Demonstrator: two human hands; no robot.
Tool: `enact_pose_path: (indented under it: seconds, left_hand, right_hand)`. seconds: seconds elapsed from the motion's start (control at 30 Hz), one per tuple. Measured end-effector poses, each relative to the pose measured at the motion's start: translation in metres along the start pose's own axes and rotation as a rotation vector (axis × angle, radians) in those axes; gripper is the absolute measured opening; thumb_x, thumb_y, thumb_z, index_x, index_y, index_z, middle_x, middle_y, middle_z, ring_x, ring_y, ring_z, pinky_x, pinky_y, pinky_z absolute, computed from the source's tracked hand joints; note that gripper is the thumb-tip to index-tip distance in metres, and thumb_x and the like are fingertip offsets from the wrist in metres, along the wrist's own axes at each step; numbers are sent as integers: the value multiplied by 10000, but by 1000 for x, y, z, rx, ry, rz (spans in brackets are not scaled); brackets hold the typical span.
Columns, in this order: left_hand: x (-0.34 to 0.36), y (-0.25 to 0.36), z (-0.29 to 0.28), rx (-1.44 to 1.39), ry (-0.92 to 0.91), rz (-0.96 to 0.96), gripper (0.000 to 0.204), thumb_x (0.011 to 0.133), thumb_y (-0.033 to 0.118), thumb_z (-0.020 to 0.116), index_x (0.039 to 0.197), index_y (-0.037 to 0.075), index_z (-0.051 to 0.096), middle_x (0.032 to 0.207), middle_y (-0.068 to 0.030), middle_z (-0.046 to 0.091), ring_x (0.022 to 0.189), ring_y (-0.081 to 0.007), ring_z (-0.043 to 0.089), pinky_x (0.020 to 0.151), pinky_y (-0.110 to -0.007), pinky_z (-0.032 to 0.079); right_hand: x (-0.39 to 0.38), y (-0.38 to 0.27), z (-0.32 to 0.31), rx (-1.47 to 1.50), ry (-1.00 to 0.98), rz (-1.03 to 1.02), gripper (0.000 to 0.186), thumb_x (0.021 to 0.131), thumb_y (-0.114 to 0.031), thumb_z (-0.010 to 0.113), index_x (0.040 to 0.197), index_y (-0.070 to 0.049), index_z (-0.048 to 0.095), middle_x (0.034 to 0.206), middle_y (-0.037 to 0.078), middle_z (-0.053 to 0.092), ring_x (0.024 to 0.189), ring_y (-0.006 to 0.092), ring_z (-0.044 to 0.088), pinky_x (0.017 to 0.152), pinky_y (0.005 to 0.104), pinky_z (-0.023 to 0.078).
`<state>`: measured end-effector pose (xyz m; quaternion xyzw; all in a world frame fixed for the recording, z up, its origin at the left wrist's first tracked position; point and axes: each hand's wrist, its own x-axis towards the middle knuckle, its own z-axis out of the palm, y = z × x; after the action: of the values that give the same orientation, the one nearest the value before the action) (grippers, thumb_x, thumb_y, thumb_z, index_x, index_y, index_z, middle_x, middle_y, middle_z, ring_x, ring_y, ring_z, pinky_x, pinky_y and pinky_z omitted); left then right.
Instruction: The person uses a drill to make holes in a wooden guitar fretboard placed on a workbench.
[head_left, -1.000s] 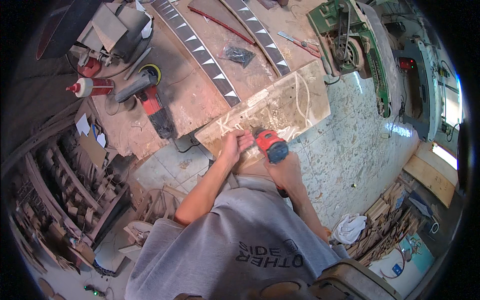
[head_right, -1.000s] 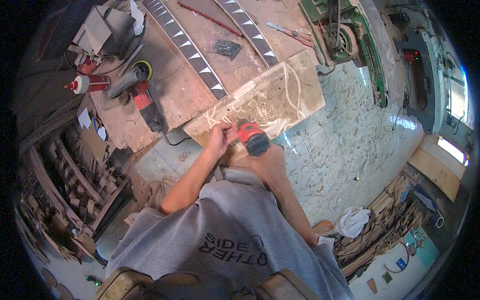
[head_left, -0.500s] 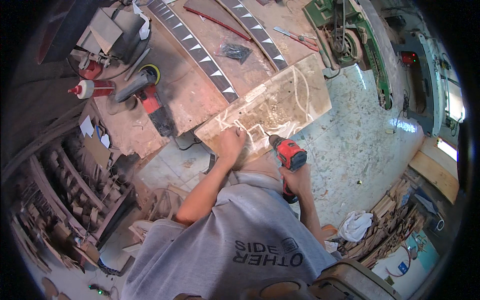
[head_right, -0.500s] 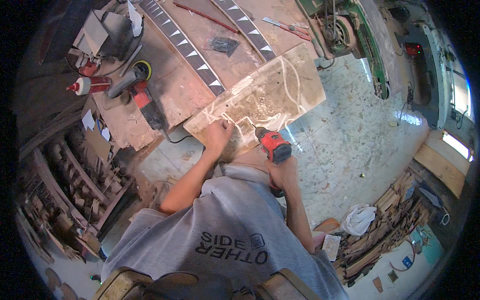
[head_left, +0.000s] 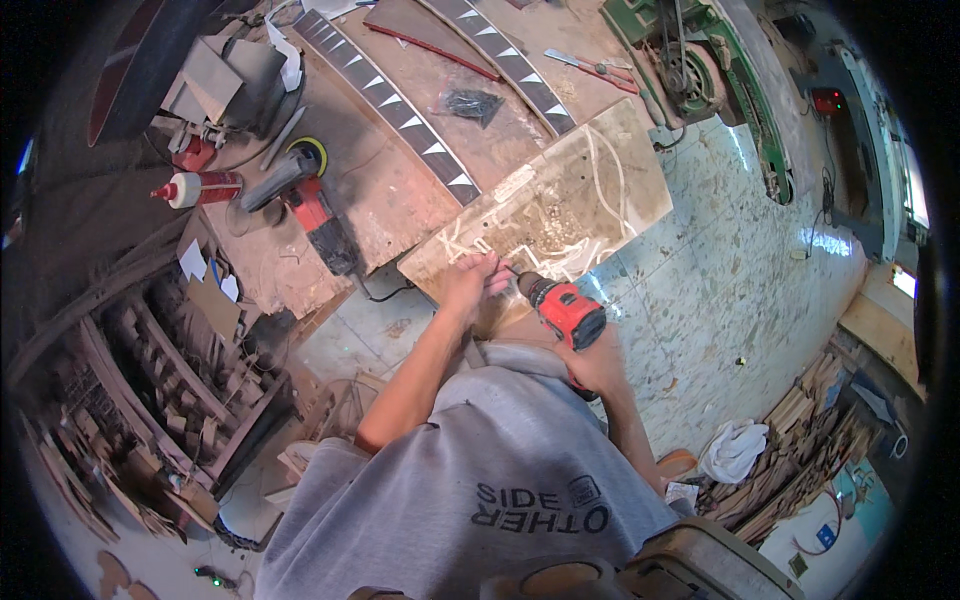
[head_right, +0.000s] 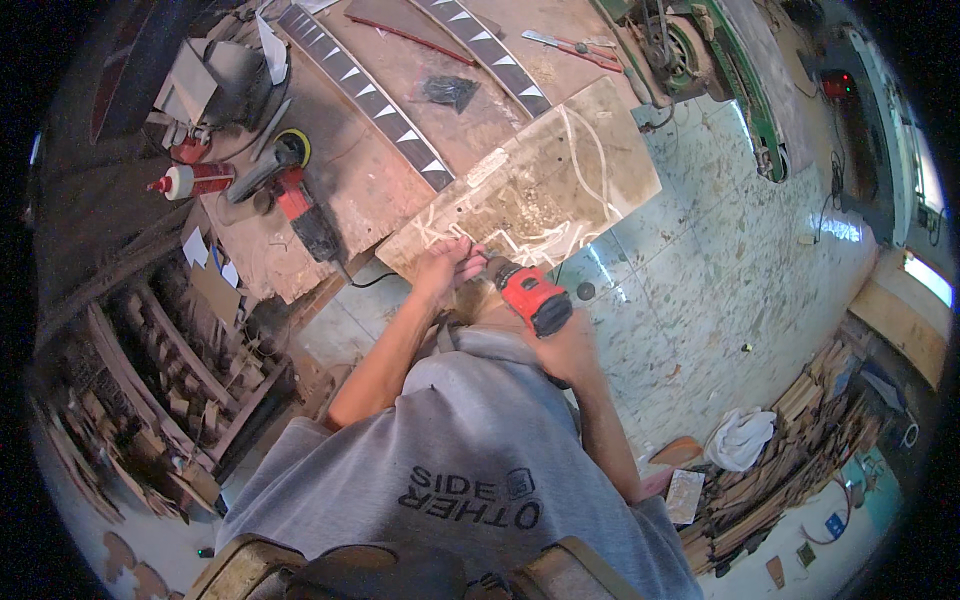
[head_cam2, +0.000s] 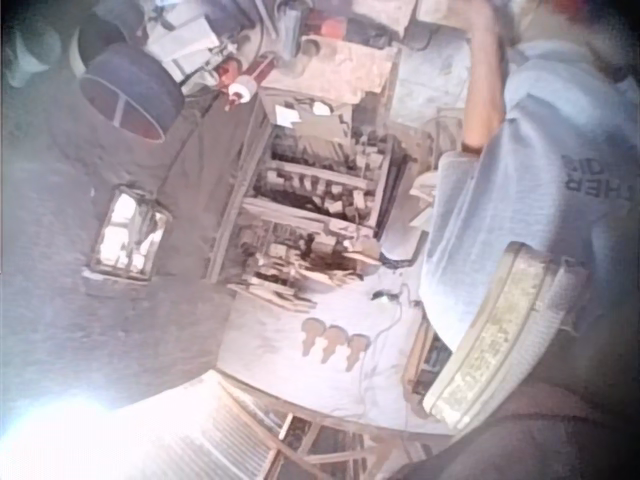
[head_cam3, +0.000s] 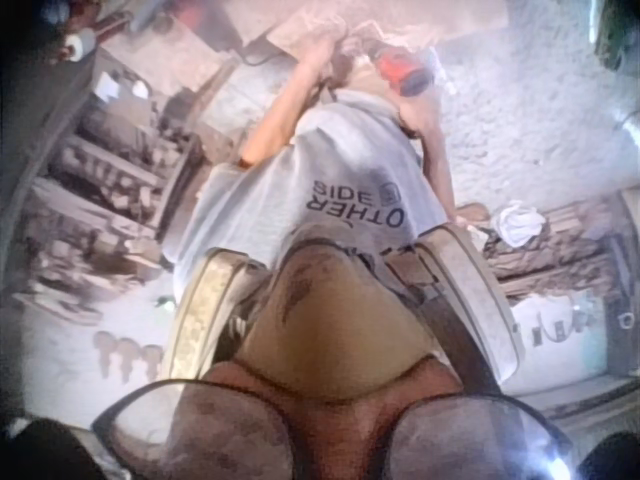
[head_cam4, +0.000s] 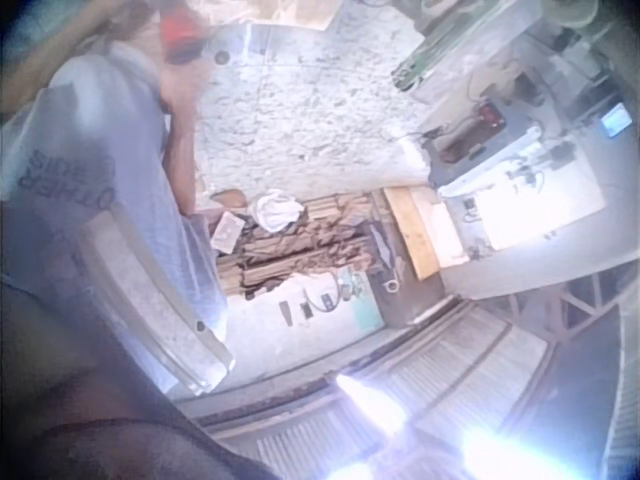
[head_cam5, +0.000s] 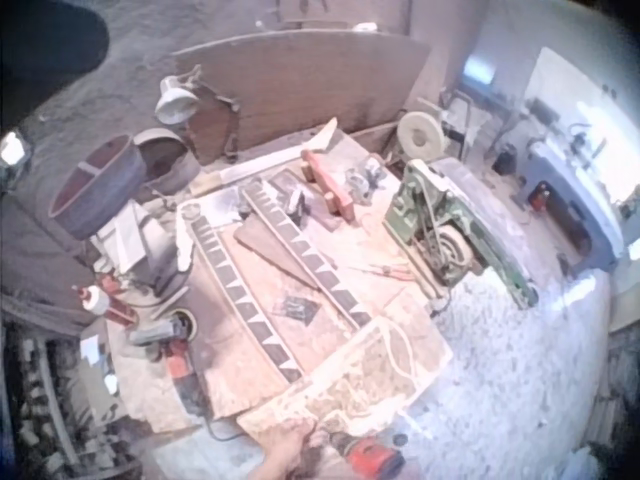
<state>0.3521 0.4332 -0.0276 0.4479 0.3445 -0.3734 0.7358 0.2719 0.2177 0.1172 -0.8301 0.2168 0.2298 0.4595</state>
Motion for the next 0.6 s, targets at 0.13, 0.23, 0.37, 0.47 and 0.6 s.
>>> enact_pose_path:
  seconds: [0.13, 0.23, 0.37, 0.47, 0.6]
  left_hand:
    - [4, -8, -6, -240, -165, -115, 292, 1092, 293, 553, 1076, 24, 667, 1138, -101, 723, 1011, -142, 703, 857, -279, 610]
    - [9, -13, -14, -319, -258, -118, 303, 1097, 289, 531, 1065, 10, 643, 1126, -124, 711, 1005, -166, 708, 906, -299, 620]
    - [7, -9, -15, -368, -295, -87, 242, 1111, 232, 497, 1081, 34, 633, 1104, -104, 714, 997, -180, 717, 886, -325, 628]
    - [7, -10, -16, -391, -330, -92, 259, 1110, 250, 497, 1069, 32, 629, 1096, -105, 709, 1007, -195, 721, 889, -341, 629]
    - [14, -12, -25, -316, -351, -81, 250, 1106, 267, 506, 1078, 51, 629, 1086, -87, 706, 999, -193, 724, 874, -340, 627]
  right_hand:
    - [-3, -28, -3, -77, -8, 40, 276, 751, -186, 811, 889, 17, 687, 742, 182, 686, 698, 286, 702, 681, 435, 538]
    - [0, -28, -2, -13, -44, 73, 272, 752, -182, 805, 878, 24, 678, 735, 182, 682, 692, 285, 702, 678, 439, 536]
    - [3, -42, -9, -38, -162, 226, 393, 771, -208, 816, 1074, 12, 698, 960, 174, 717, 892, 278, 714, 806, 423, 552]
    - [4, -57, -11, -69, -155, 256, 384, 769, -215, 816, 1048, 18, 692, 925, 167, 717, 859, 274, 715, 791, 415, 554]
    - [7, -44, -8, -46, -165, 211, 363, 774, -217, 813, 1018, 18, 684, 903, 160, 718, 838, 271, 716, 775, 412, 554]
